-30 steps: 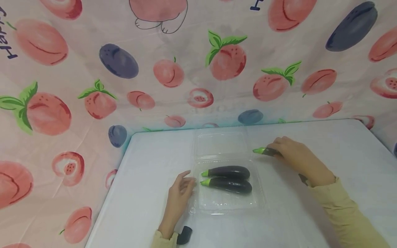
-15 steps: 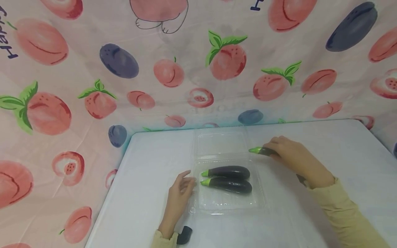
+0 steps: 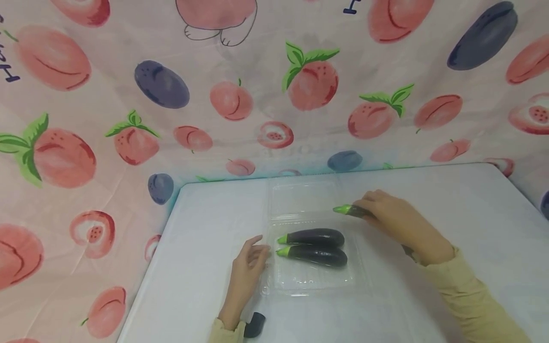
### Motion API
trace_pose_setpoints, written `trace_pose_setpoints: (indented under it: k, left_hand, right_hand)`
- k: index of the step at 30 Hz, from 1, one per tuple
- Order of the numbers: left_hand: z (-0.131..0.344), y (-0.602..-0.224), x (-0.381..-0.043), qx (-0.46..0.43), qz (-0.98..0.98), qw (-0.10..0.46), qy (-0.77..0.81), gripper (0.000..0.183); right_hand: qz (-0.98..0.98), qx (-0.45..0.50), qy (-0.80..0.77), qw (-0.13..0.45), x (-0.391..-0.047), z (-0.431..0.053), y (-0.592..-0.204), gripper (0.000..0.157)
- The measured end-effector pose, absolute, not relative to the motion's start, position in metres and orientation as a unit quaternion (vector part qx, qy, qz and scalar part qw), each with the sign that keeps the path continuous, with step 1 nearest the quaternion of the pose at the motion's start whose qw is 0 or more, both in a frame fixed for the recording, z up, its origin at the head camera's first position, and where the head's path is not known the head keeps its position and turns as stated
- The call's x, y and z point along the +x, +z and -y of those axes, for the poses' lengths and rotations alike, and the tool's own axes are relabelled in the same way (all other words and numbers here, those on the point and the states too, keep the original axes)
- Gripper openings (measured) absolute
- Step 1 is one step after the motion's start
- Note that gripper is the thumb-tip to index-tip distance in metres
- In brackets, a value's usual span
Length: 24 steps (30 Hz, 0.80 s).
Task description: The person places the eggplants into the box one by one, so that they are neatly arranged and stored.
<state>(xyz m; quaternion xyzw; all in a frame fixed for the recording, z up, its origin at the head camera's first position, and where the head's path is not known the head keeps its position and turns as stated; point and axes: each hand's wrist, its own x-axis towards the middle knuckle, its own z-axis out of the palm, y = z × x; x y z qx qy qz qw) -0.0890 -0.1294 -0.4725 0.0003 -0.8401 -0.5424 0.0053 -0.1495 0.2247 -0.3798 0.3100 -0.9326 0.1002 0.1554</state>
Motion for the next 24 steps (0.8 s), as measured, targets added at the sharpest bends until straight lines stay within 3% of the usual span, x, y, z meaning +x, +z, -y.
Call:
trace_pose_setpoints:
  k: [24]
  left_hand:
    - [0.129, -0.472, -0.090, 0.002, 0.836, 0.008, -0.548, 0.043]
  right_hand:
    - [0.924, 0.332, 0.110, 0.156, -0.136, -0.189, -0.375, 0.031]
